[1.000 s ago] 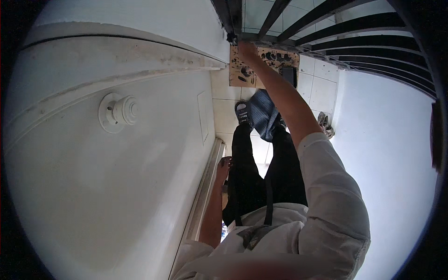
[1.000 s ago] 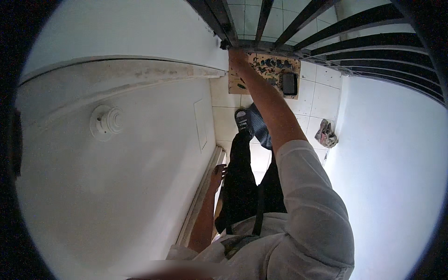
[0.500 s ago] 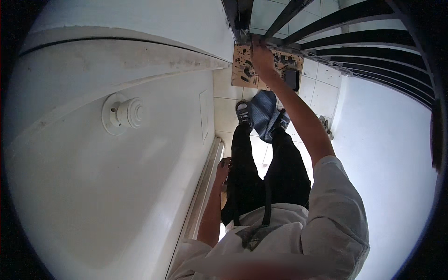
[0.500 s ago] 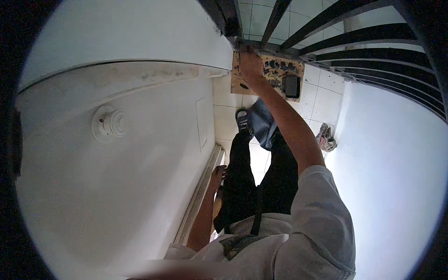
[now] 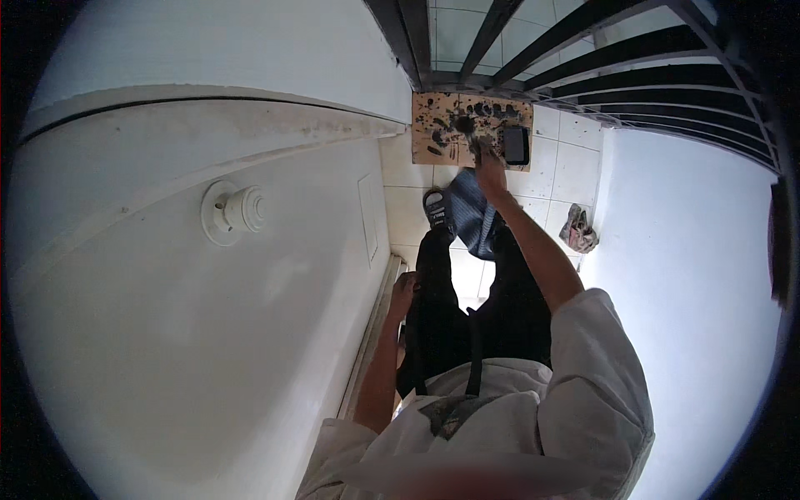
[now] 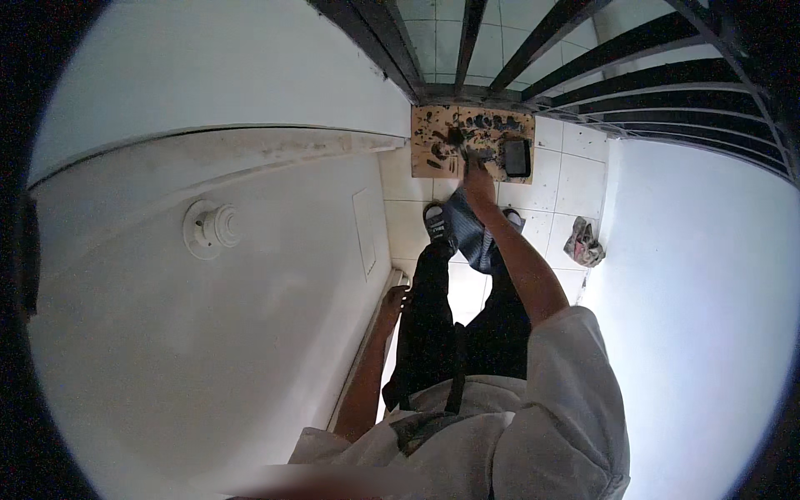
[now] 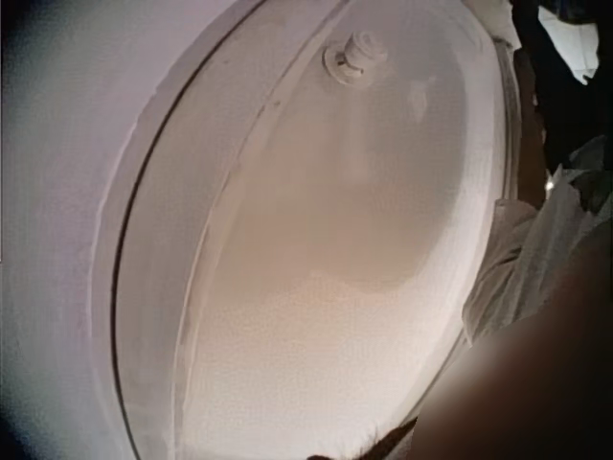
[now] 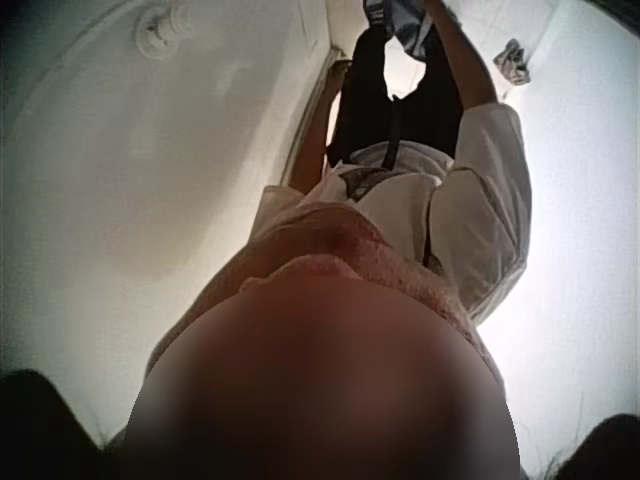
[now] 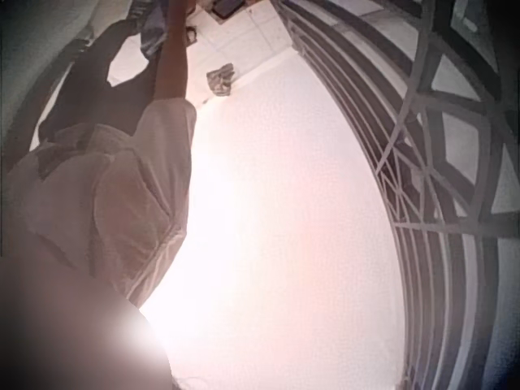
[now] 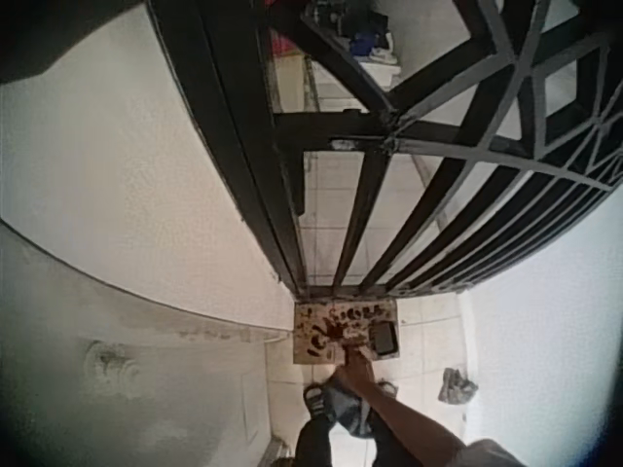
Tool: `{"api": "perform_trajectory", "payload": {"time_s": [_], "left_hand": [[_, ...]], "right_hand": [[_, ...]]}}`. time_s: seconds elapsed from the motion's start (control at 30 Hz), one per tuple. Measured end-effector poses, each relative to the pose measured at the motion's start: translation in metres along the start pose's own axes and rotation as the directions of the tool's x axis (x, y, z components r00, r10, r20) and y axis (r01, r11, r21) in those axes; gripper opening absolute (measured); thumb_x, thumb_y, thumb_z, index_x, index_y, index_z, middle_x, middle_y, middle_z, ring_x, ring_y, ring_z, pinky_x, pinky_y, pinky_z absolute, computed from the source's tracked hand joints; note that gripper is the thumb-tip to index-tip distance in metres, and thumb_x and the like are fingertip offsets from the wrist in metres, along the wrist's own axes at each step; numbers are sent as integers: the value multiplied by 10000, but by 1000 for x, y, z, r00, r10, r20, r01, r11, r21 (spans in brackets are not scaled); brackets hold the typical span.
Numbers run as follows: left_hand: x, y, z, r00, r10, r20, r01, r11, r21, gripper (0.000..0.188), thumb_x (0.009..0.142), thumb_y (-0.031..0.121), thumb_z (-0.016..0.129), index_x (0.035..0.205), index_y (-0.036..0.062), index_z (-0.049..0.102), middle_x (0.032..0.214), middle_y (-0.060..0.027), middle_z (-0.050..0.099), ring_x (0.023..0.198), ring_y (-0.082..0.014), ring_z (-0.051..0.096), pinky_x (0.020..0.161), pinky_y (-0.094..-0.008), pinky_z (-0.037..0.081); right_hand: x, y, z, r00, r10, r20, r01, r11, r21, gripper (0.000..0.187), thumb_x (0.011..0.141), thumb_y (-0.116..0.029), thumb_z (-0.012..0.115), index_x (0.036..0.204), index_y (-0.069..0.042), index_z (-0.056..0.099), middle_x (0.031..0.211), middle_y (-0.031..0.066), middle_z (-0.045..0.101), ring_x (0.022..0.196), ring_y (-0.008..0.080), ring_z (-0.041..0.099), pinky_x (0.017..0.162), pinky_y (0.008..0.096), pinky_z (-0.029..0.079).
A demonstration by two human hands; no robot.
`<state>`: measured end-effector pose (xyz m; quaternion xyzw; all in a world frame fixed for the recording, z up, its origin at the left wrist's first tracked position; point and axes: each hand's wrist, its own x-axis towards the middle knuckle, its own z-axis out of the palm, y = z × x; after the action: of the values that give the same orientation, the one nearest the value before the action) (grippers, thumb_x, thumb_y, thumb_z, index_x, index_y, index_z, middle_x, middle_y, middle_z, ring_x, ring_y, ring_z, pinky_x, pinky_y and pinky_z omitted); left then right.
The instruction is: The person paints a black metal security gate and its adjacent door frame with black paint using a paintbrush.
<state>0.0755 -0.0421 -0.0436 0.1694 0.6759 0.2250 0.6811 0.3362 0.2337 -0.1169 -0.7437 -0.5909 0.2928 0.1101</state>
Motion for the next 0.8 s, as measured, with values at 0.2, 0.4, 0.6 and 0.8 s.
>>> {"api": "perform_trajectory", "payload": {"time_s": [0.2,0.4,0.6,0.8], "left_hand": [[18,5,-5,999,5,-49,-3,1000,27,280,911,261,423,1067,62,545,938,-75,613,790,-152,582,659,-299,442],[61,46,37,986,111,-127,-123,989,-86,303,912,287,419,1080,63,532,969,-62,584,865,-135,558,719,-265,437],[167,25,107,983,182,-24,-183,964,-194,274,900,248,445,1060,48,543,943,-70,585,833,-148,568,705,-262,446],[165,-52,151,993,30,113,-28,999,-17,211,868,153,506,1011,10,565,960,-99,591,795,-185,587,733,-308,466]], "right_hand": [[-77,67,-7,912,241,331,-394,737,548,306,848,-242,550,1089,-55,533,842,127,619,701,251,615,585,326,494],[-67,60,-25,697,67,714,-716,136,685,320,820,-282,621,1040,-72,521,852,24,616,676,113,611,531,241,478],[13,55,39,864,1,503,-460,406,790,346,841,-312,583,999,-22,480,785,83,608,588,146,586,481,266,469],[139,28,143,998,11,66,-36,924,380,368,874,-350,498,857,17,488,673,141,535,576,254,540,517,403,415]]}}
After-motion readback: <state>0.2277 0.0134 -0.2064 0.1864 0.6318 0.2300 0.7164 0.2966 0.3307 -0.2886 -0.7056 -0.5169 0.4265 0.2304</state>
